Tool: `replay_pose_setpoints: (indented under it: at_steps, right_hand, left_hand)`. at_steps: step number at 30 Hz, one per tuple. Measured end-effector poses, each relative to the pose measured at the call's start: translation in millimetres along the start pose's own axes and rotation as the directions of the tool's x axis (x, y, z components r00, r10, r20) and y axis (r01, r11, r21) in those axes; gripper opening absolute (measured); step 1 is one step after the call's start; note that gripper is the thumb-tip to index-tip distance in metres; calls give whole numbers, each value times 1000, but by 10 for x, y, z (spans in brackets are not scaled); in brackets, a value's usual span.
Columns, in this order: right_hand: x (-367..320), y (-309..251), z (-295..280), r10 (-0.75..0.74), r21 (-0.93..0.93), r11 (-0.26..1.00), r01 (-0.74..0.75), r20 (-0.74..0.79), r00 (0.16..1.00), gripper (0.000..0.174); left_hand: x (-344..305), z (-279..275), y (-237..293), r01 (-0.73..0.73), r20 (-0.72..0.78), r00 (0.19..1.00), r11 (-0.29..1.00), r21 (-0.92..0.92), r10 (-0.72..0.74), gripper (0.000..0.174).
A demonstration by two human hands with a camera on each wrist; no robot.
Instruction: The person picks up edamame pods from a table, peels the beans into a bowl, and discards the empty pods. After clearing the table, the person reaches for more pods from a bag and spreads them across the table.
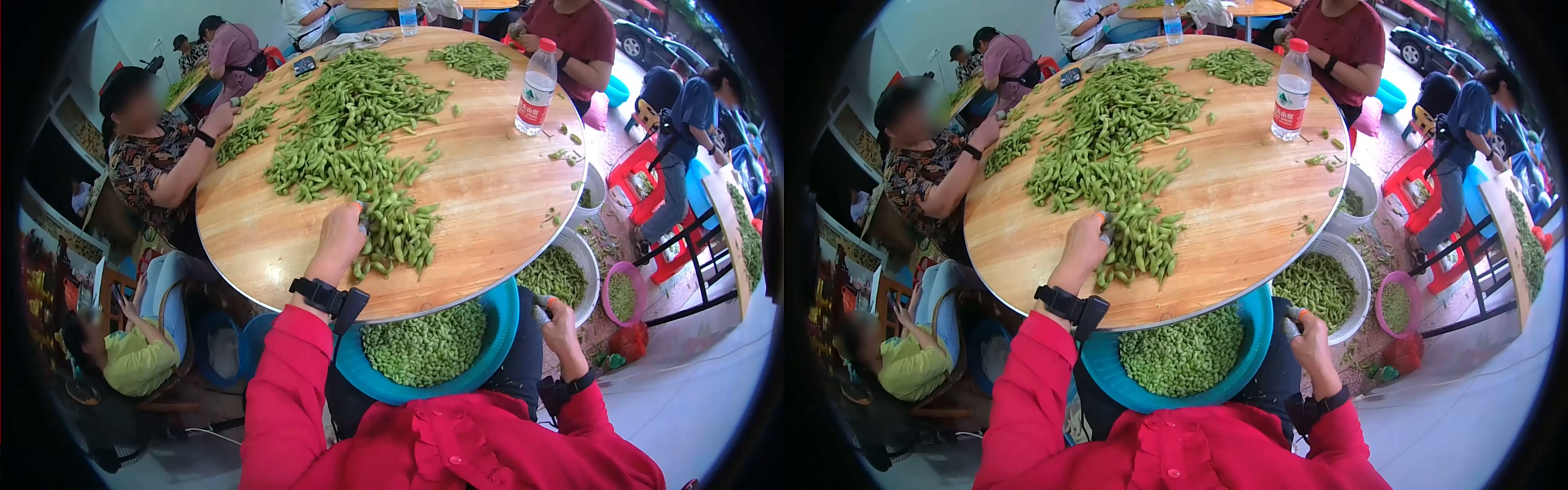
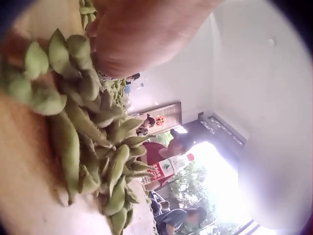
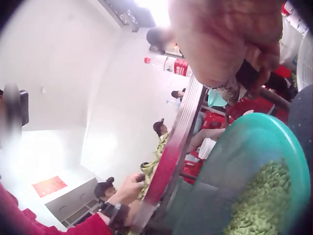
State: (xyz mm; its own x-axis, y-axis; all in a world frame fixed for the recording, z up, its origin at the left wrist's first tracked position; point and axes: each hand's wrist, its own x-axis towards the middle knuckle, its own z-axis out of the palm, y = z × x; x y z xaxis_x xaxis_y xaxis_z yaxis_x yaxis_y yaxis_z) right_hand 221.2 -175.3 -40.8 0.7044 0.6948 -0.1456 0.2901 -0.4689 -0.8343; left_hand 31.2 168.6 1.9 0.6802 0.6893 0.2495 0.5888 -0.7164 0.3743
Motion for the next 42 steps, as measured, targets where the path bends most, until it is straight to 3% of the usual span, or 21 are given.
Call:
replay_pose_setpoints:
  at_steps: [5,7,9,11,12,13,14,20,25,33,39,42]
  right_hand:
    - [-22,-270,135,-225,108,971,214,96,970,16]
    - [-46,-502,217,-264,238,945,222,160,951,16]
    - [-59,-786,307,-306,347,914,213,241,921,17]
    - [-40,-924,469,-325,430,888,160,344,881,19]
    - [-53,-1039,555,-342,476,867,147,353,871,19]
    - [-91,-1161,629,-348,513,849,127,363,865,19]
    - [-103,-1238,673,-362,551,828,109,376,853,19]
    - [-225,-1237,699,-269,620,782,-74,441,856,20]
    - [-247,-1184,720,-235,579,812,-66,428,873,16]
    - [-240,-1141,800,-234,603,795,-64,402,885,14]
    - [-212,-980,947,-295,636,770,48,288,911,9]
    - [-217,-967,965,-327,542,824,168,212,921,8]
  left_hand:
    - [-88,-217,50,-3,-176,984,988,154,30,17]
    - [-246,-430,228,97,-147,982,987,-131,-116,18]
    - [-483,-416,310,164,-90,970,885,-436,-225,19]
    - [-824,-443,665,98,-83,978,764,-638,-194,17]
    - [-994,-464,816,121,-43,981,762,-636,-192,18]
    - [-1241,-428,1007,36,-74,992,802,-596,-100,18]
    - [-1346,-370,1058,32,-84,991,796,-605,-103,19]
    - [-1549,-254,1069,-166,-192,978,879,-448,87,18]
    - [-1560,-249,1075,-267,-231,953,905,-331,196,20]
    - [-1575,-248,1102,-316,-243,937,908,-275,253,20]
    - [-1595,-163,1083,-318,-239,939,894,-317,249,21]
    - [-1634,-78,1055,-281,-212,953,888,-363,215,19]
